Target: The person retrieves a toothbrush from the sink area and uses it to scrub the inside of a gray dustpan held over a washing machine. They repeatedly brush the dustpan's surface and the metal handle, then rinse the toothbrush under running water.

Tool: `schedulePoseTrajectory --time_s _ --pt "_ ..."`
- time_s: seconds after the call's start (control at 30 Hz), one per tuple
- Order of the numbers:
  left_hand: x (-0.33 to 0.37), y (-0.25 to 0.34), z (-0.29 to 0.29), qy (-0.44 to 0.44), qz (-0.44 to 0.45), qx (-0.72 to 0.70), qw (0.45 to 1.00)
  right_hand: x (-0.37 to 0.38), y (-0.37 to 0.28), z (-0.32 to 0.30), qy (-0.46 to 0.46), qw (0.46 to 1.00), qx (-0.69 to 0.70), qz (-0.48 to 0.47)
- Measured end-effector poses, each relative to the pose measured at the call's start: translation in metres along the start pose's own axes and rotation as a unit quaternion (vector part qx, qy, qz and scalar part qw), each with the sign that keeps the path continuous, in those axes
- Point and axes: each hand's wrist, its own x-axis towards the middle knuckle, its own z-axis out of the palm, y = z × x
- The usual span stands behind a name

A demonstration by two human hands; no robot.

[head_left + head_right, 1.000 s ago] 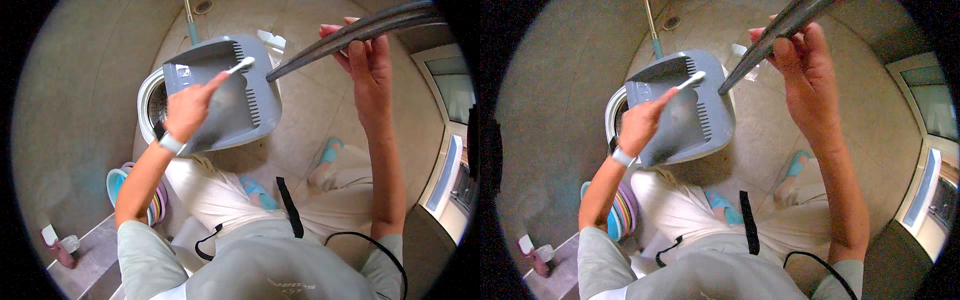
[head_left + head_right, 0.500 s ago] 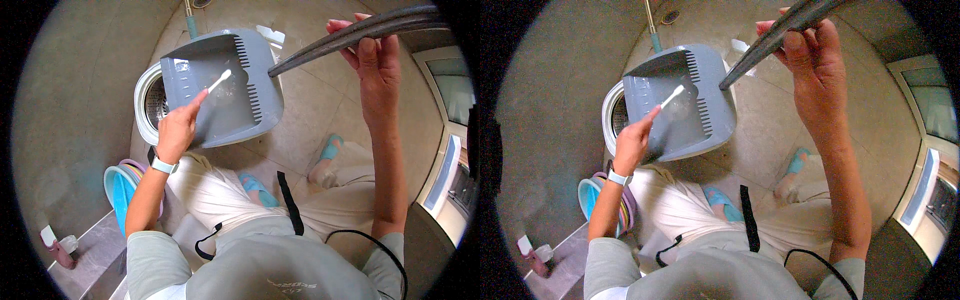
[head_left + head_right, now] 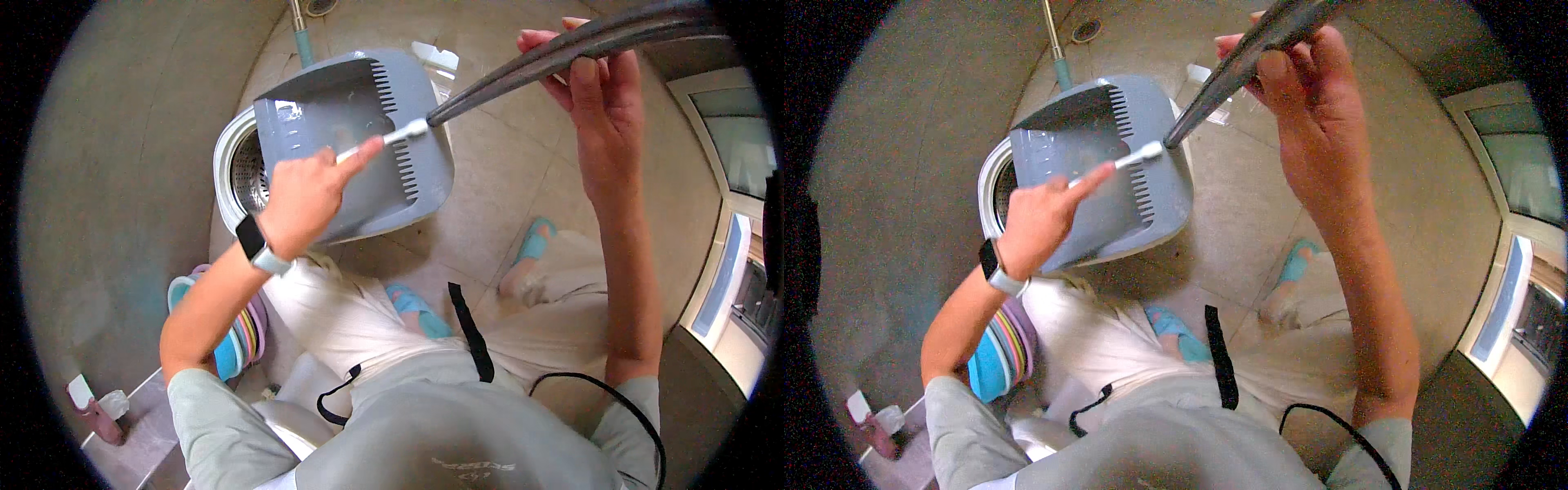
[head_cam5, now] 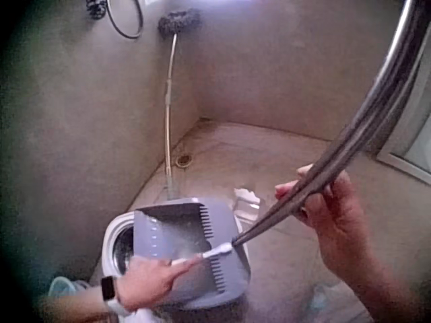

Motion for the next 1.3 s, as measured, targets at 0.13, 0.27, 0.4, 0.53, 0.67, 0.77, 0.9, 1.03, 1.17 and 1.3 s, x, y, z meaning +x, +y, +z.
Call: schedulePoseTrajectory --time_s 0.13,0.27,0.4,0.53,0.67,0.77,0.9,1.03,1.17,1.3 --pt "0.029 -0.024 0.005 0.068 -0.057 0.047 0.995 0.004 0.005 0.003 0.003 1.000 0.016 -0.010" --pt "0.029 -0.005 0.015 0.064 -0.002 0.039 0.997 0.001 0.001 0.000 0.003 1.000 0.013 -0.003" --pt "0.062 -0.058 0.011 0.140 -0.082 0.043 0.986 0.007 0.004 0.003 -0.002 1.000 0.025 -0.010" --pt "0.052 -0.008 0.020 0.012 0.025 -0.014 1.000 0.005 0.007 -0.001 0.000 0.999 0.033 -0.003" --pt "0.049 -0.036 0.010 0.089 -0.065 0.033 0.993 0.004 0.000 0.005 -0.001 0.999 0.037 -0.010" --pt "0.031 -0.030 0.017 0.057 -0.054 -0.021 0.997 0.005 -0.001 0.006 -0.002 1.000 0.026 0.001" --pt "-0.020 -0.002 -0.005 -0.020 -0.028 -0.088 0.996 0.002 0.000 0.003 -0.001 1.000 0.023 -0.002" --pt "-0.048 -0.021 0.002 0.021 -0.085 -0.073 0.993 0.004 -0.006 0.005 0.015 0.999 0.043 -0.002" --pt "-0.058 -0.034 0.030 -0.033 -0.095 -0.006 0.995 0.006 -0.013 0.006 0.012 1.000 -0.022 -0.018" --pt "-0.052 -0.030 0.010 -0.019 -0.067 -0.016 0.997 0.003 -0.010 0.005 0.043 0.999 -0.007 -0.006"
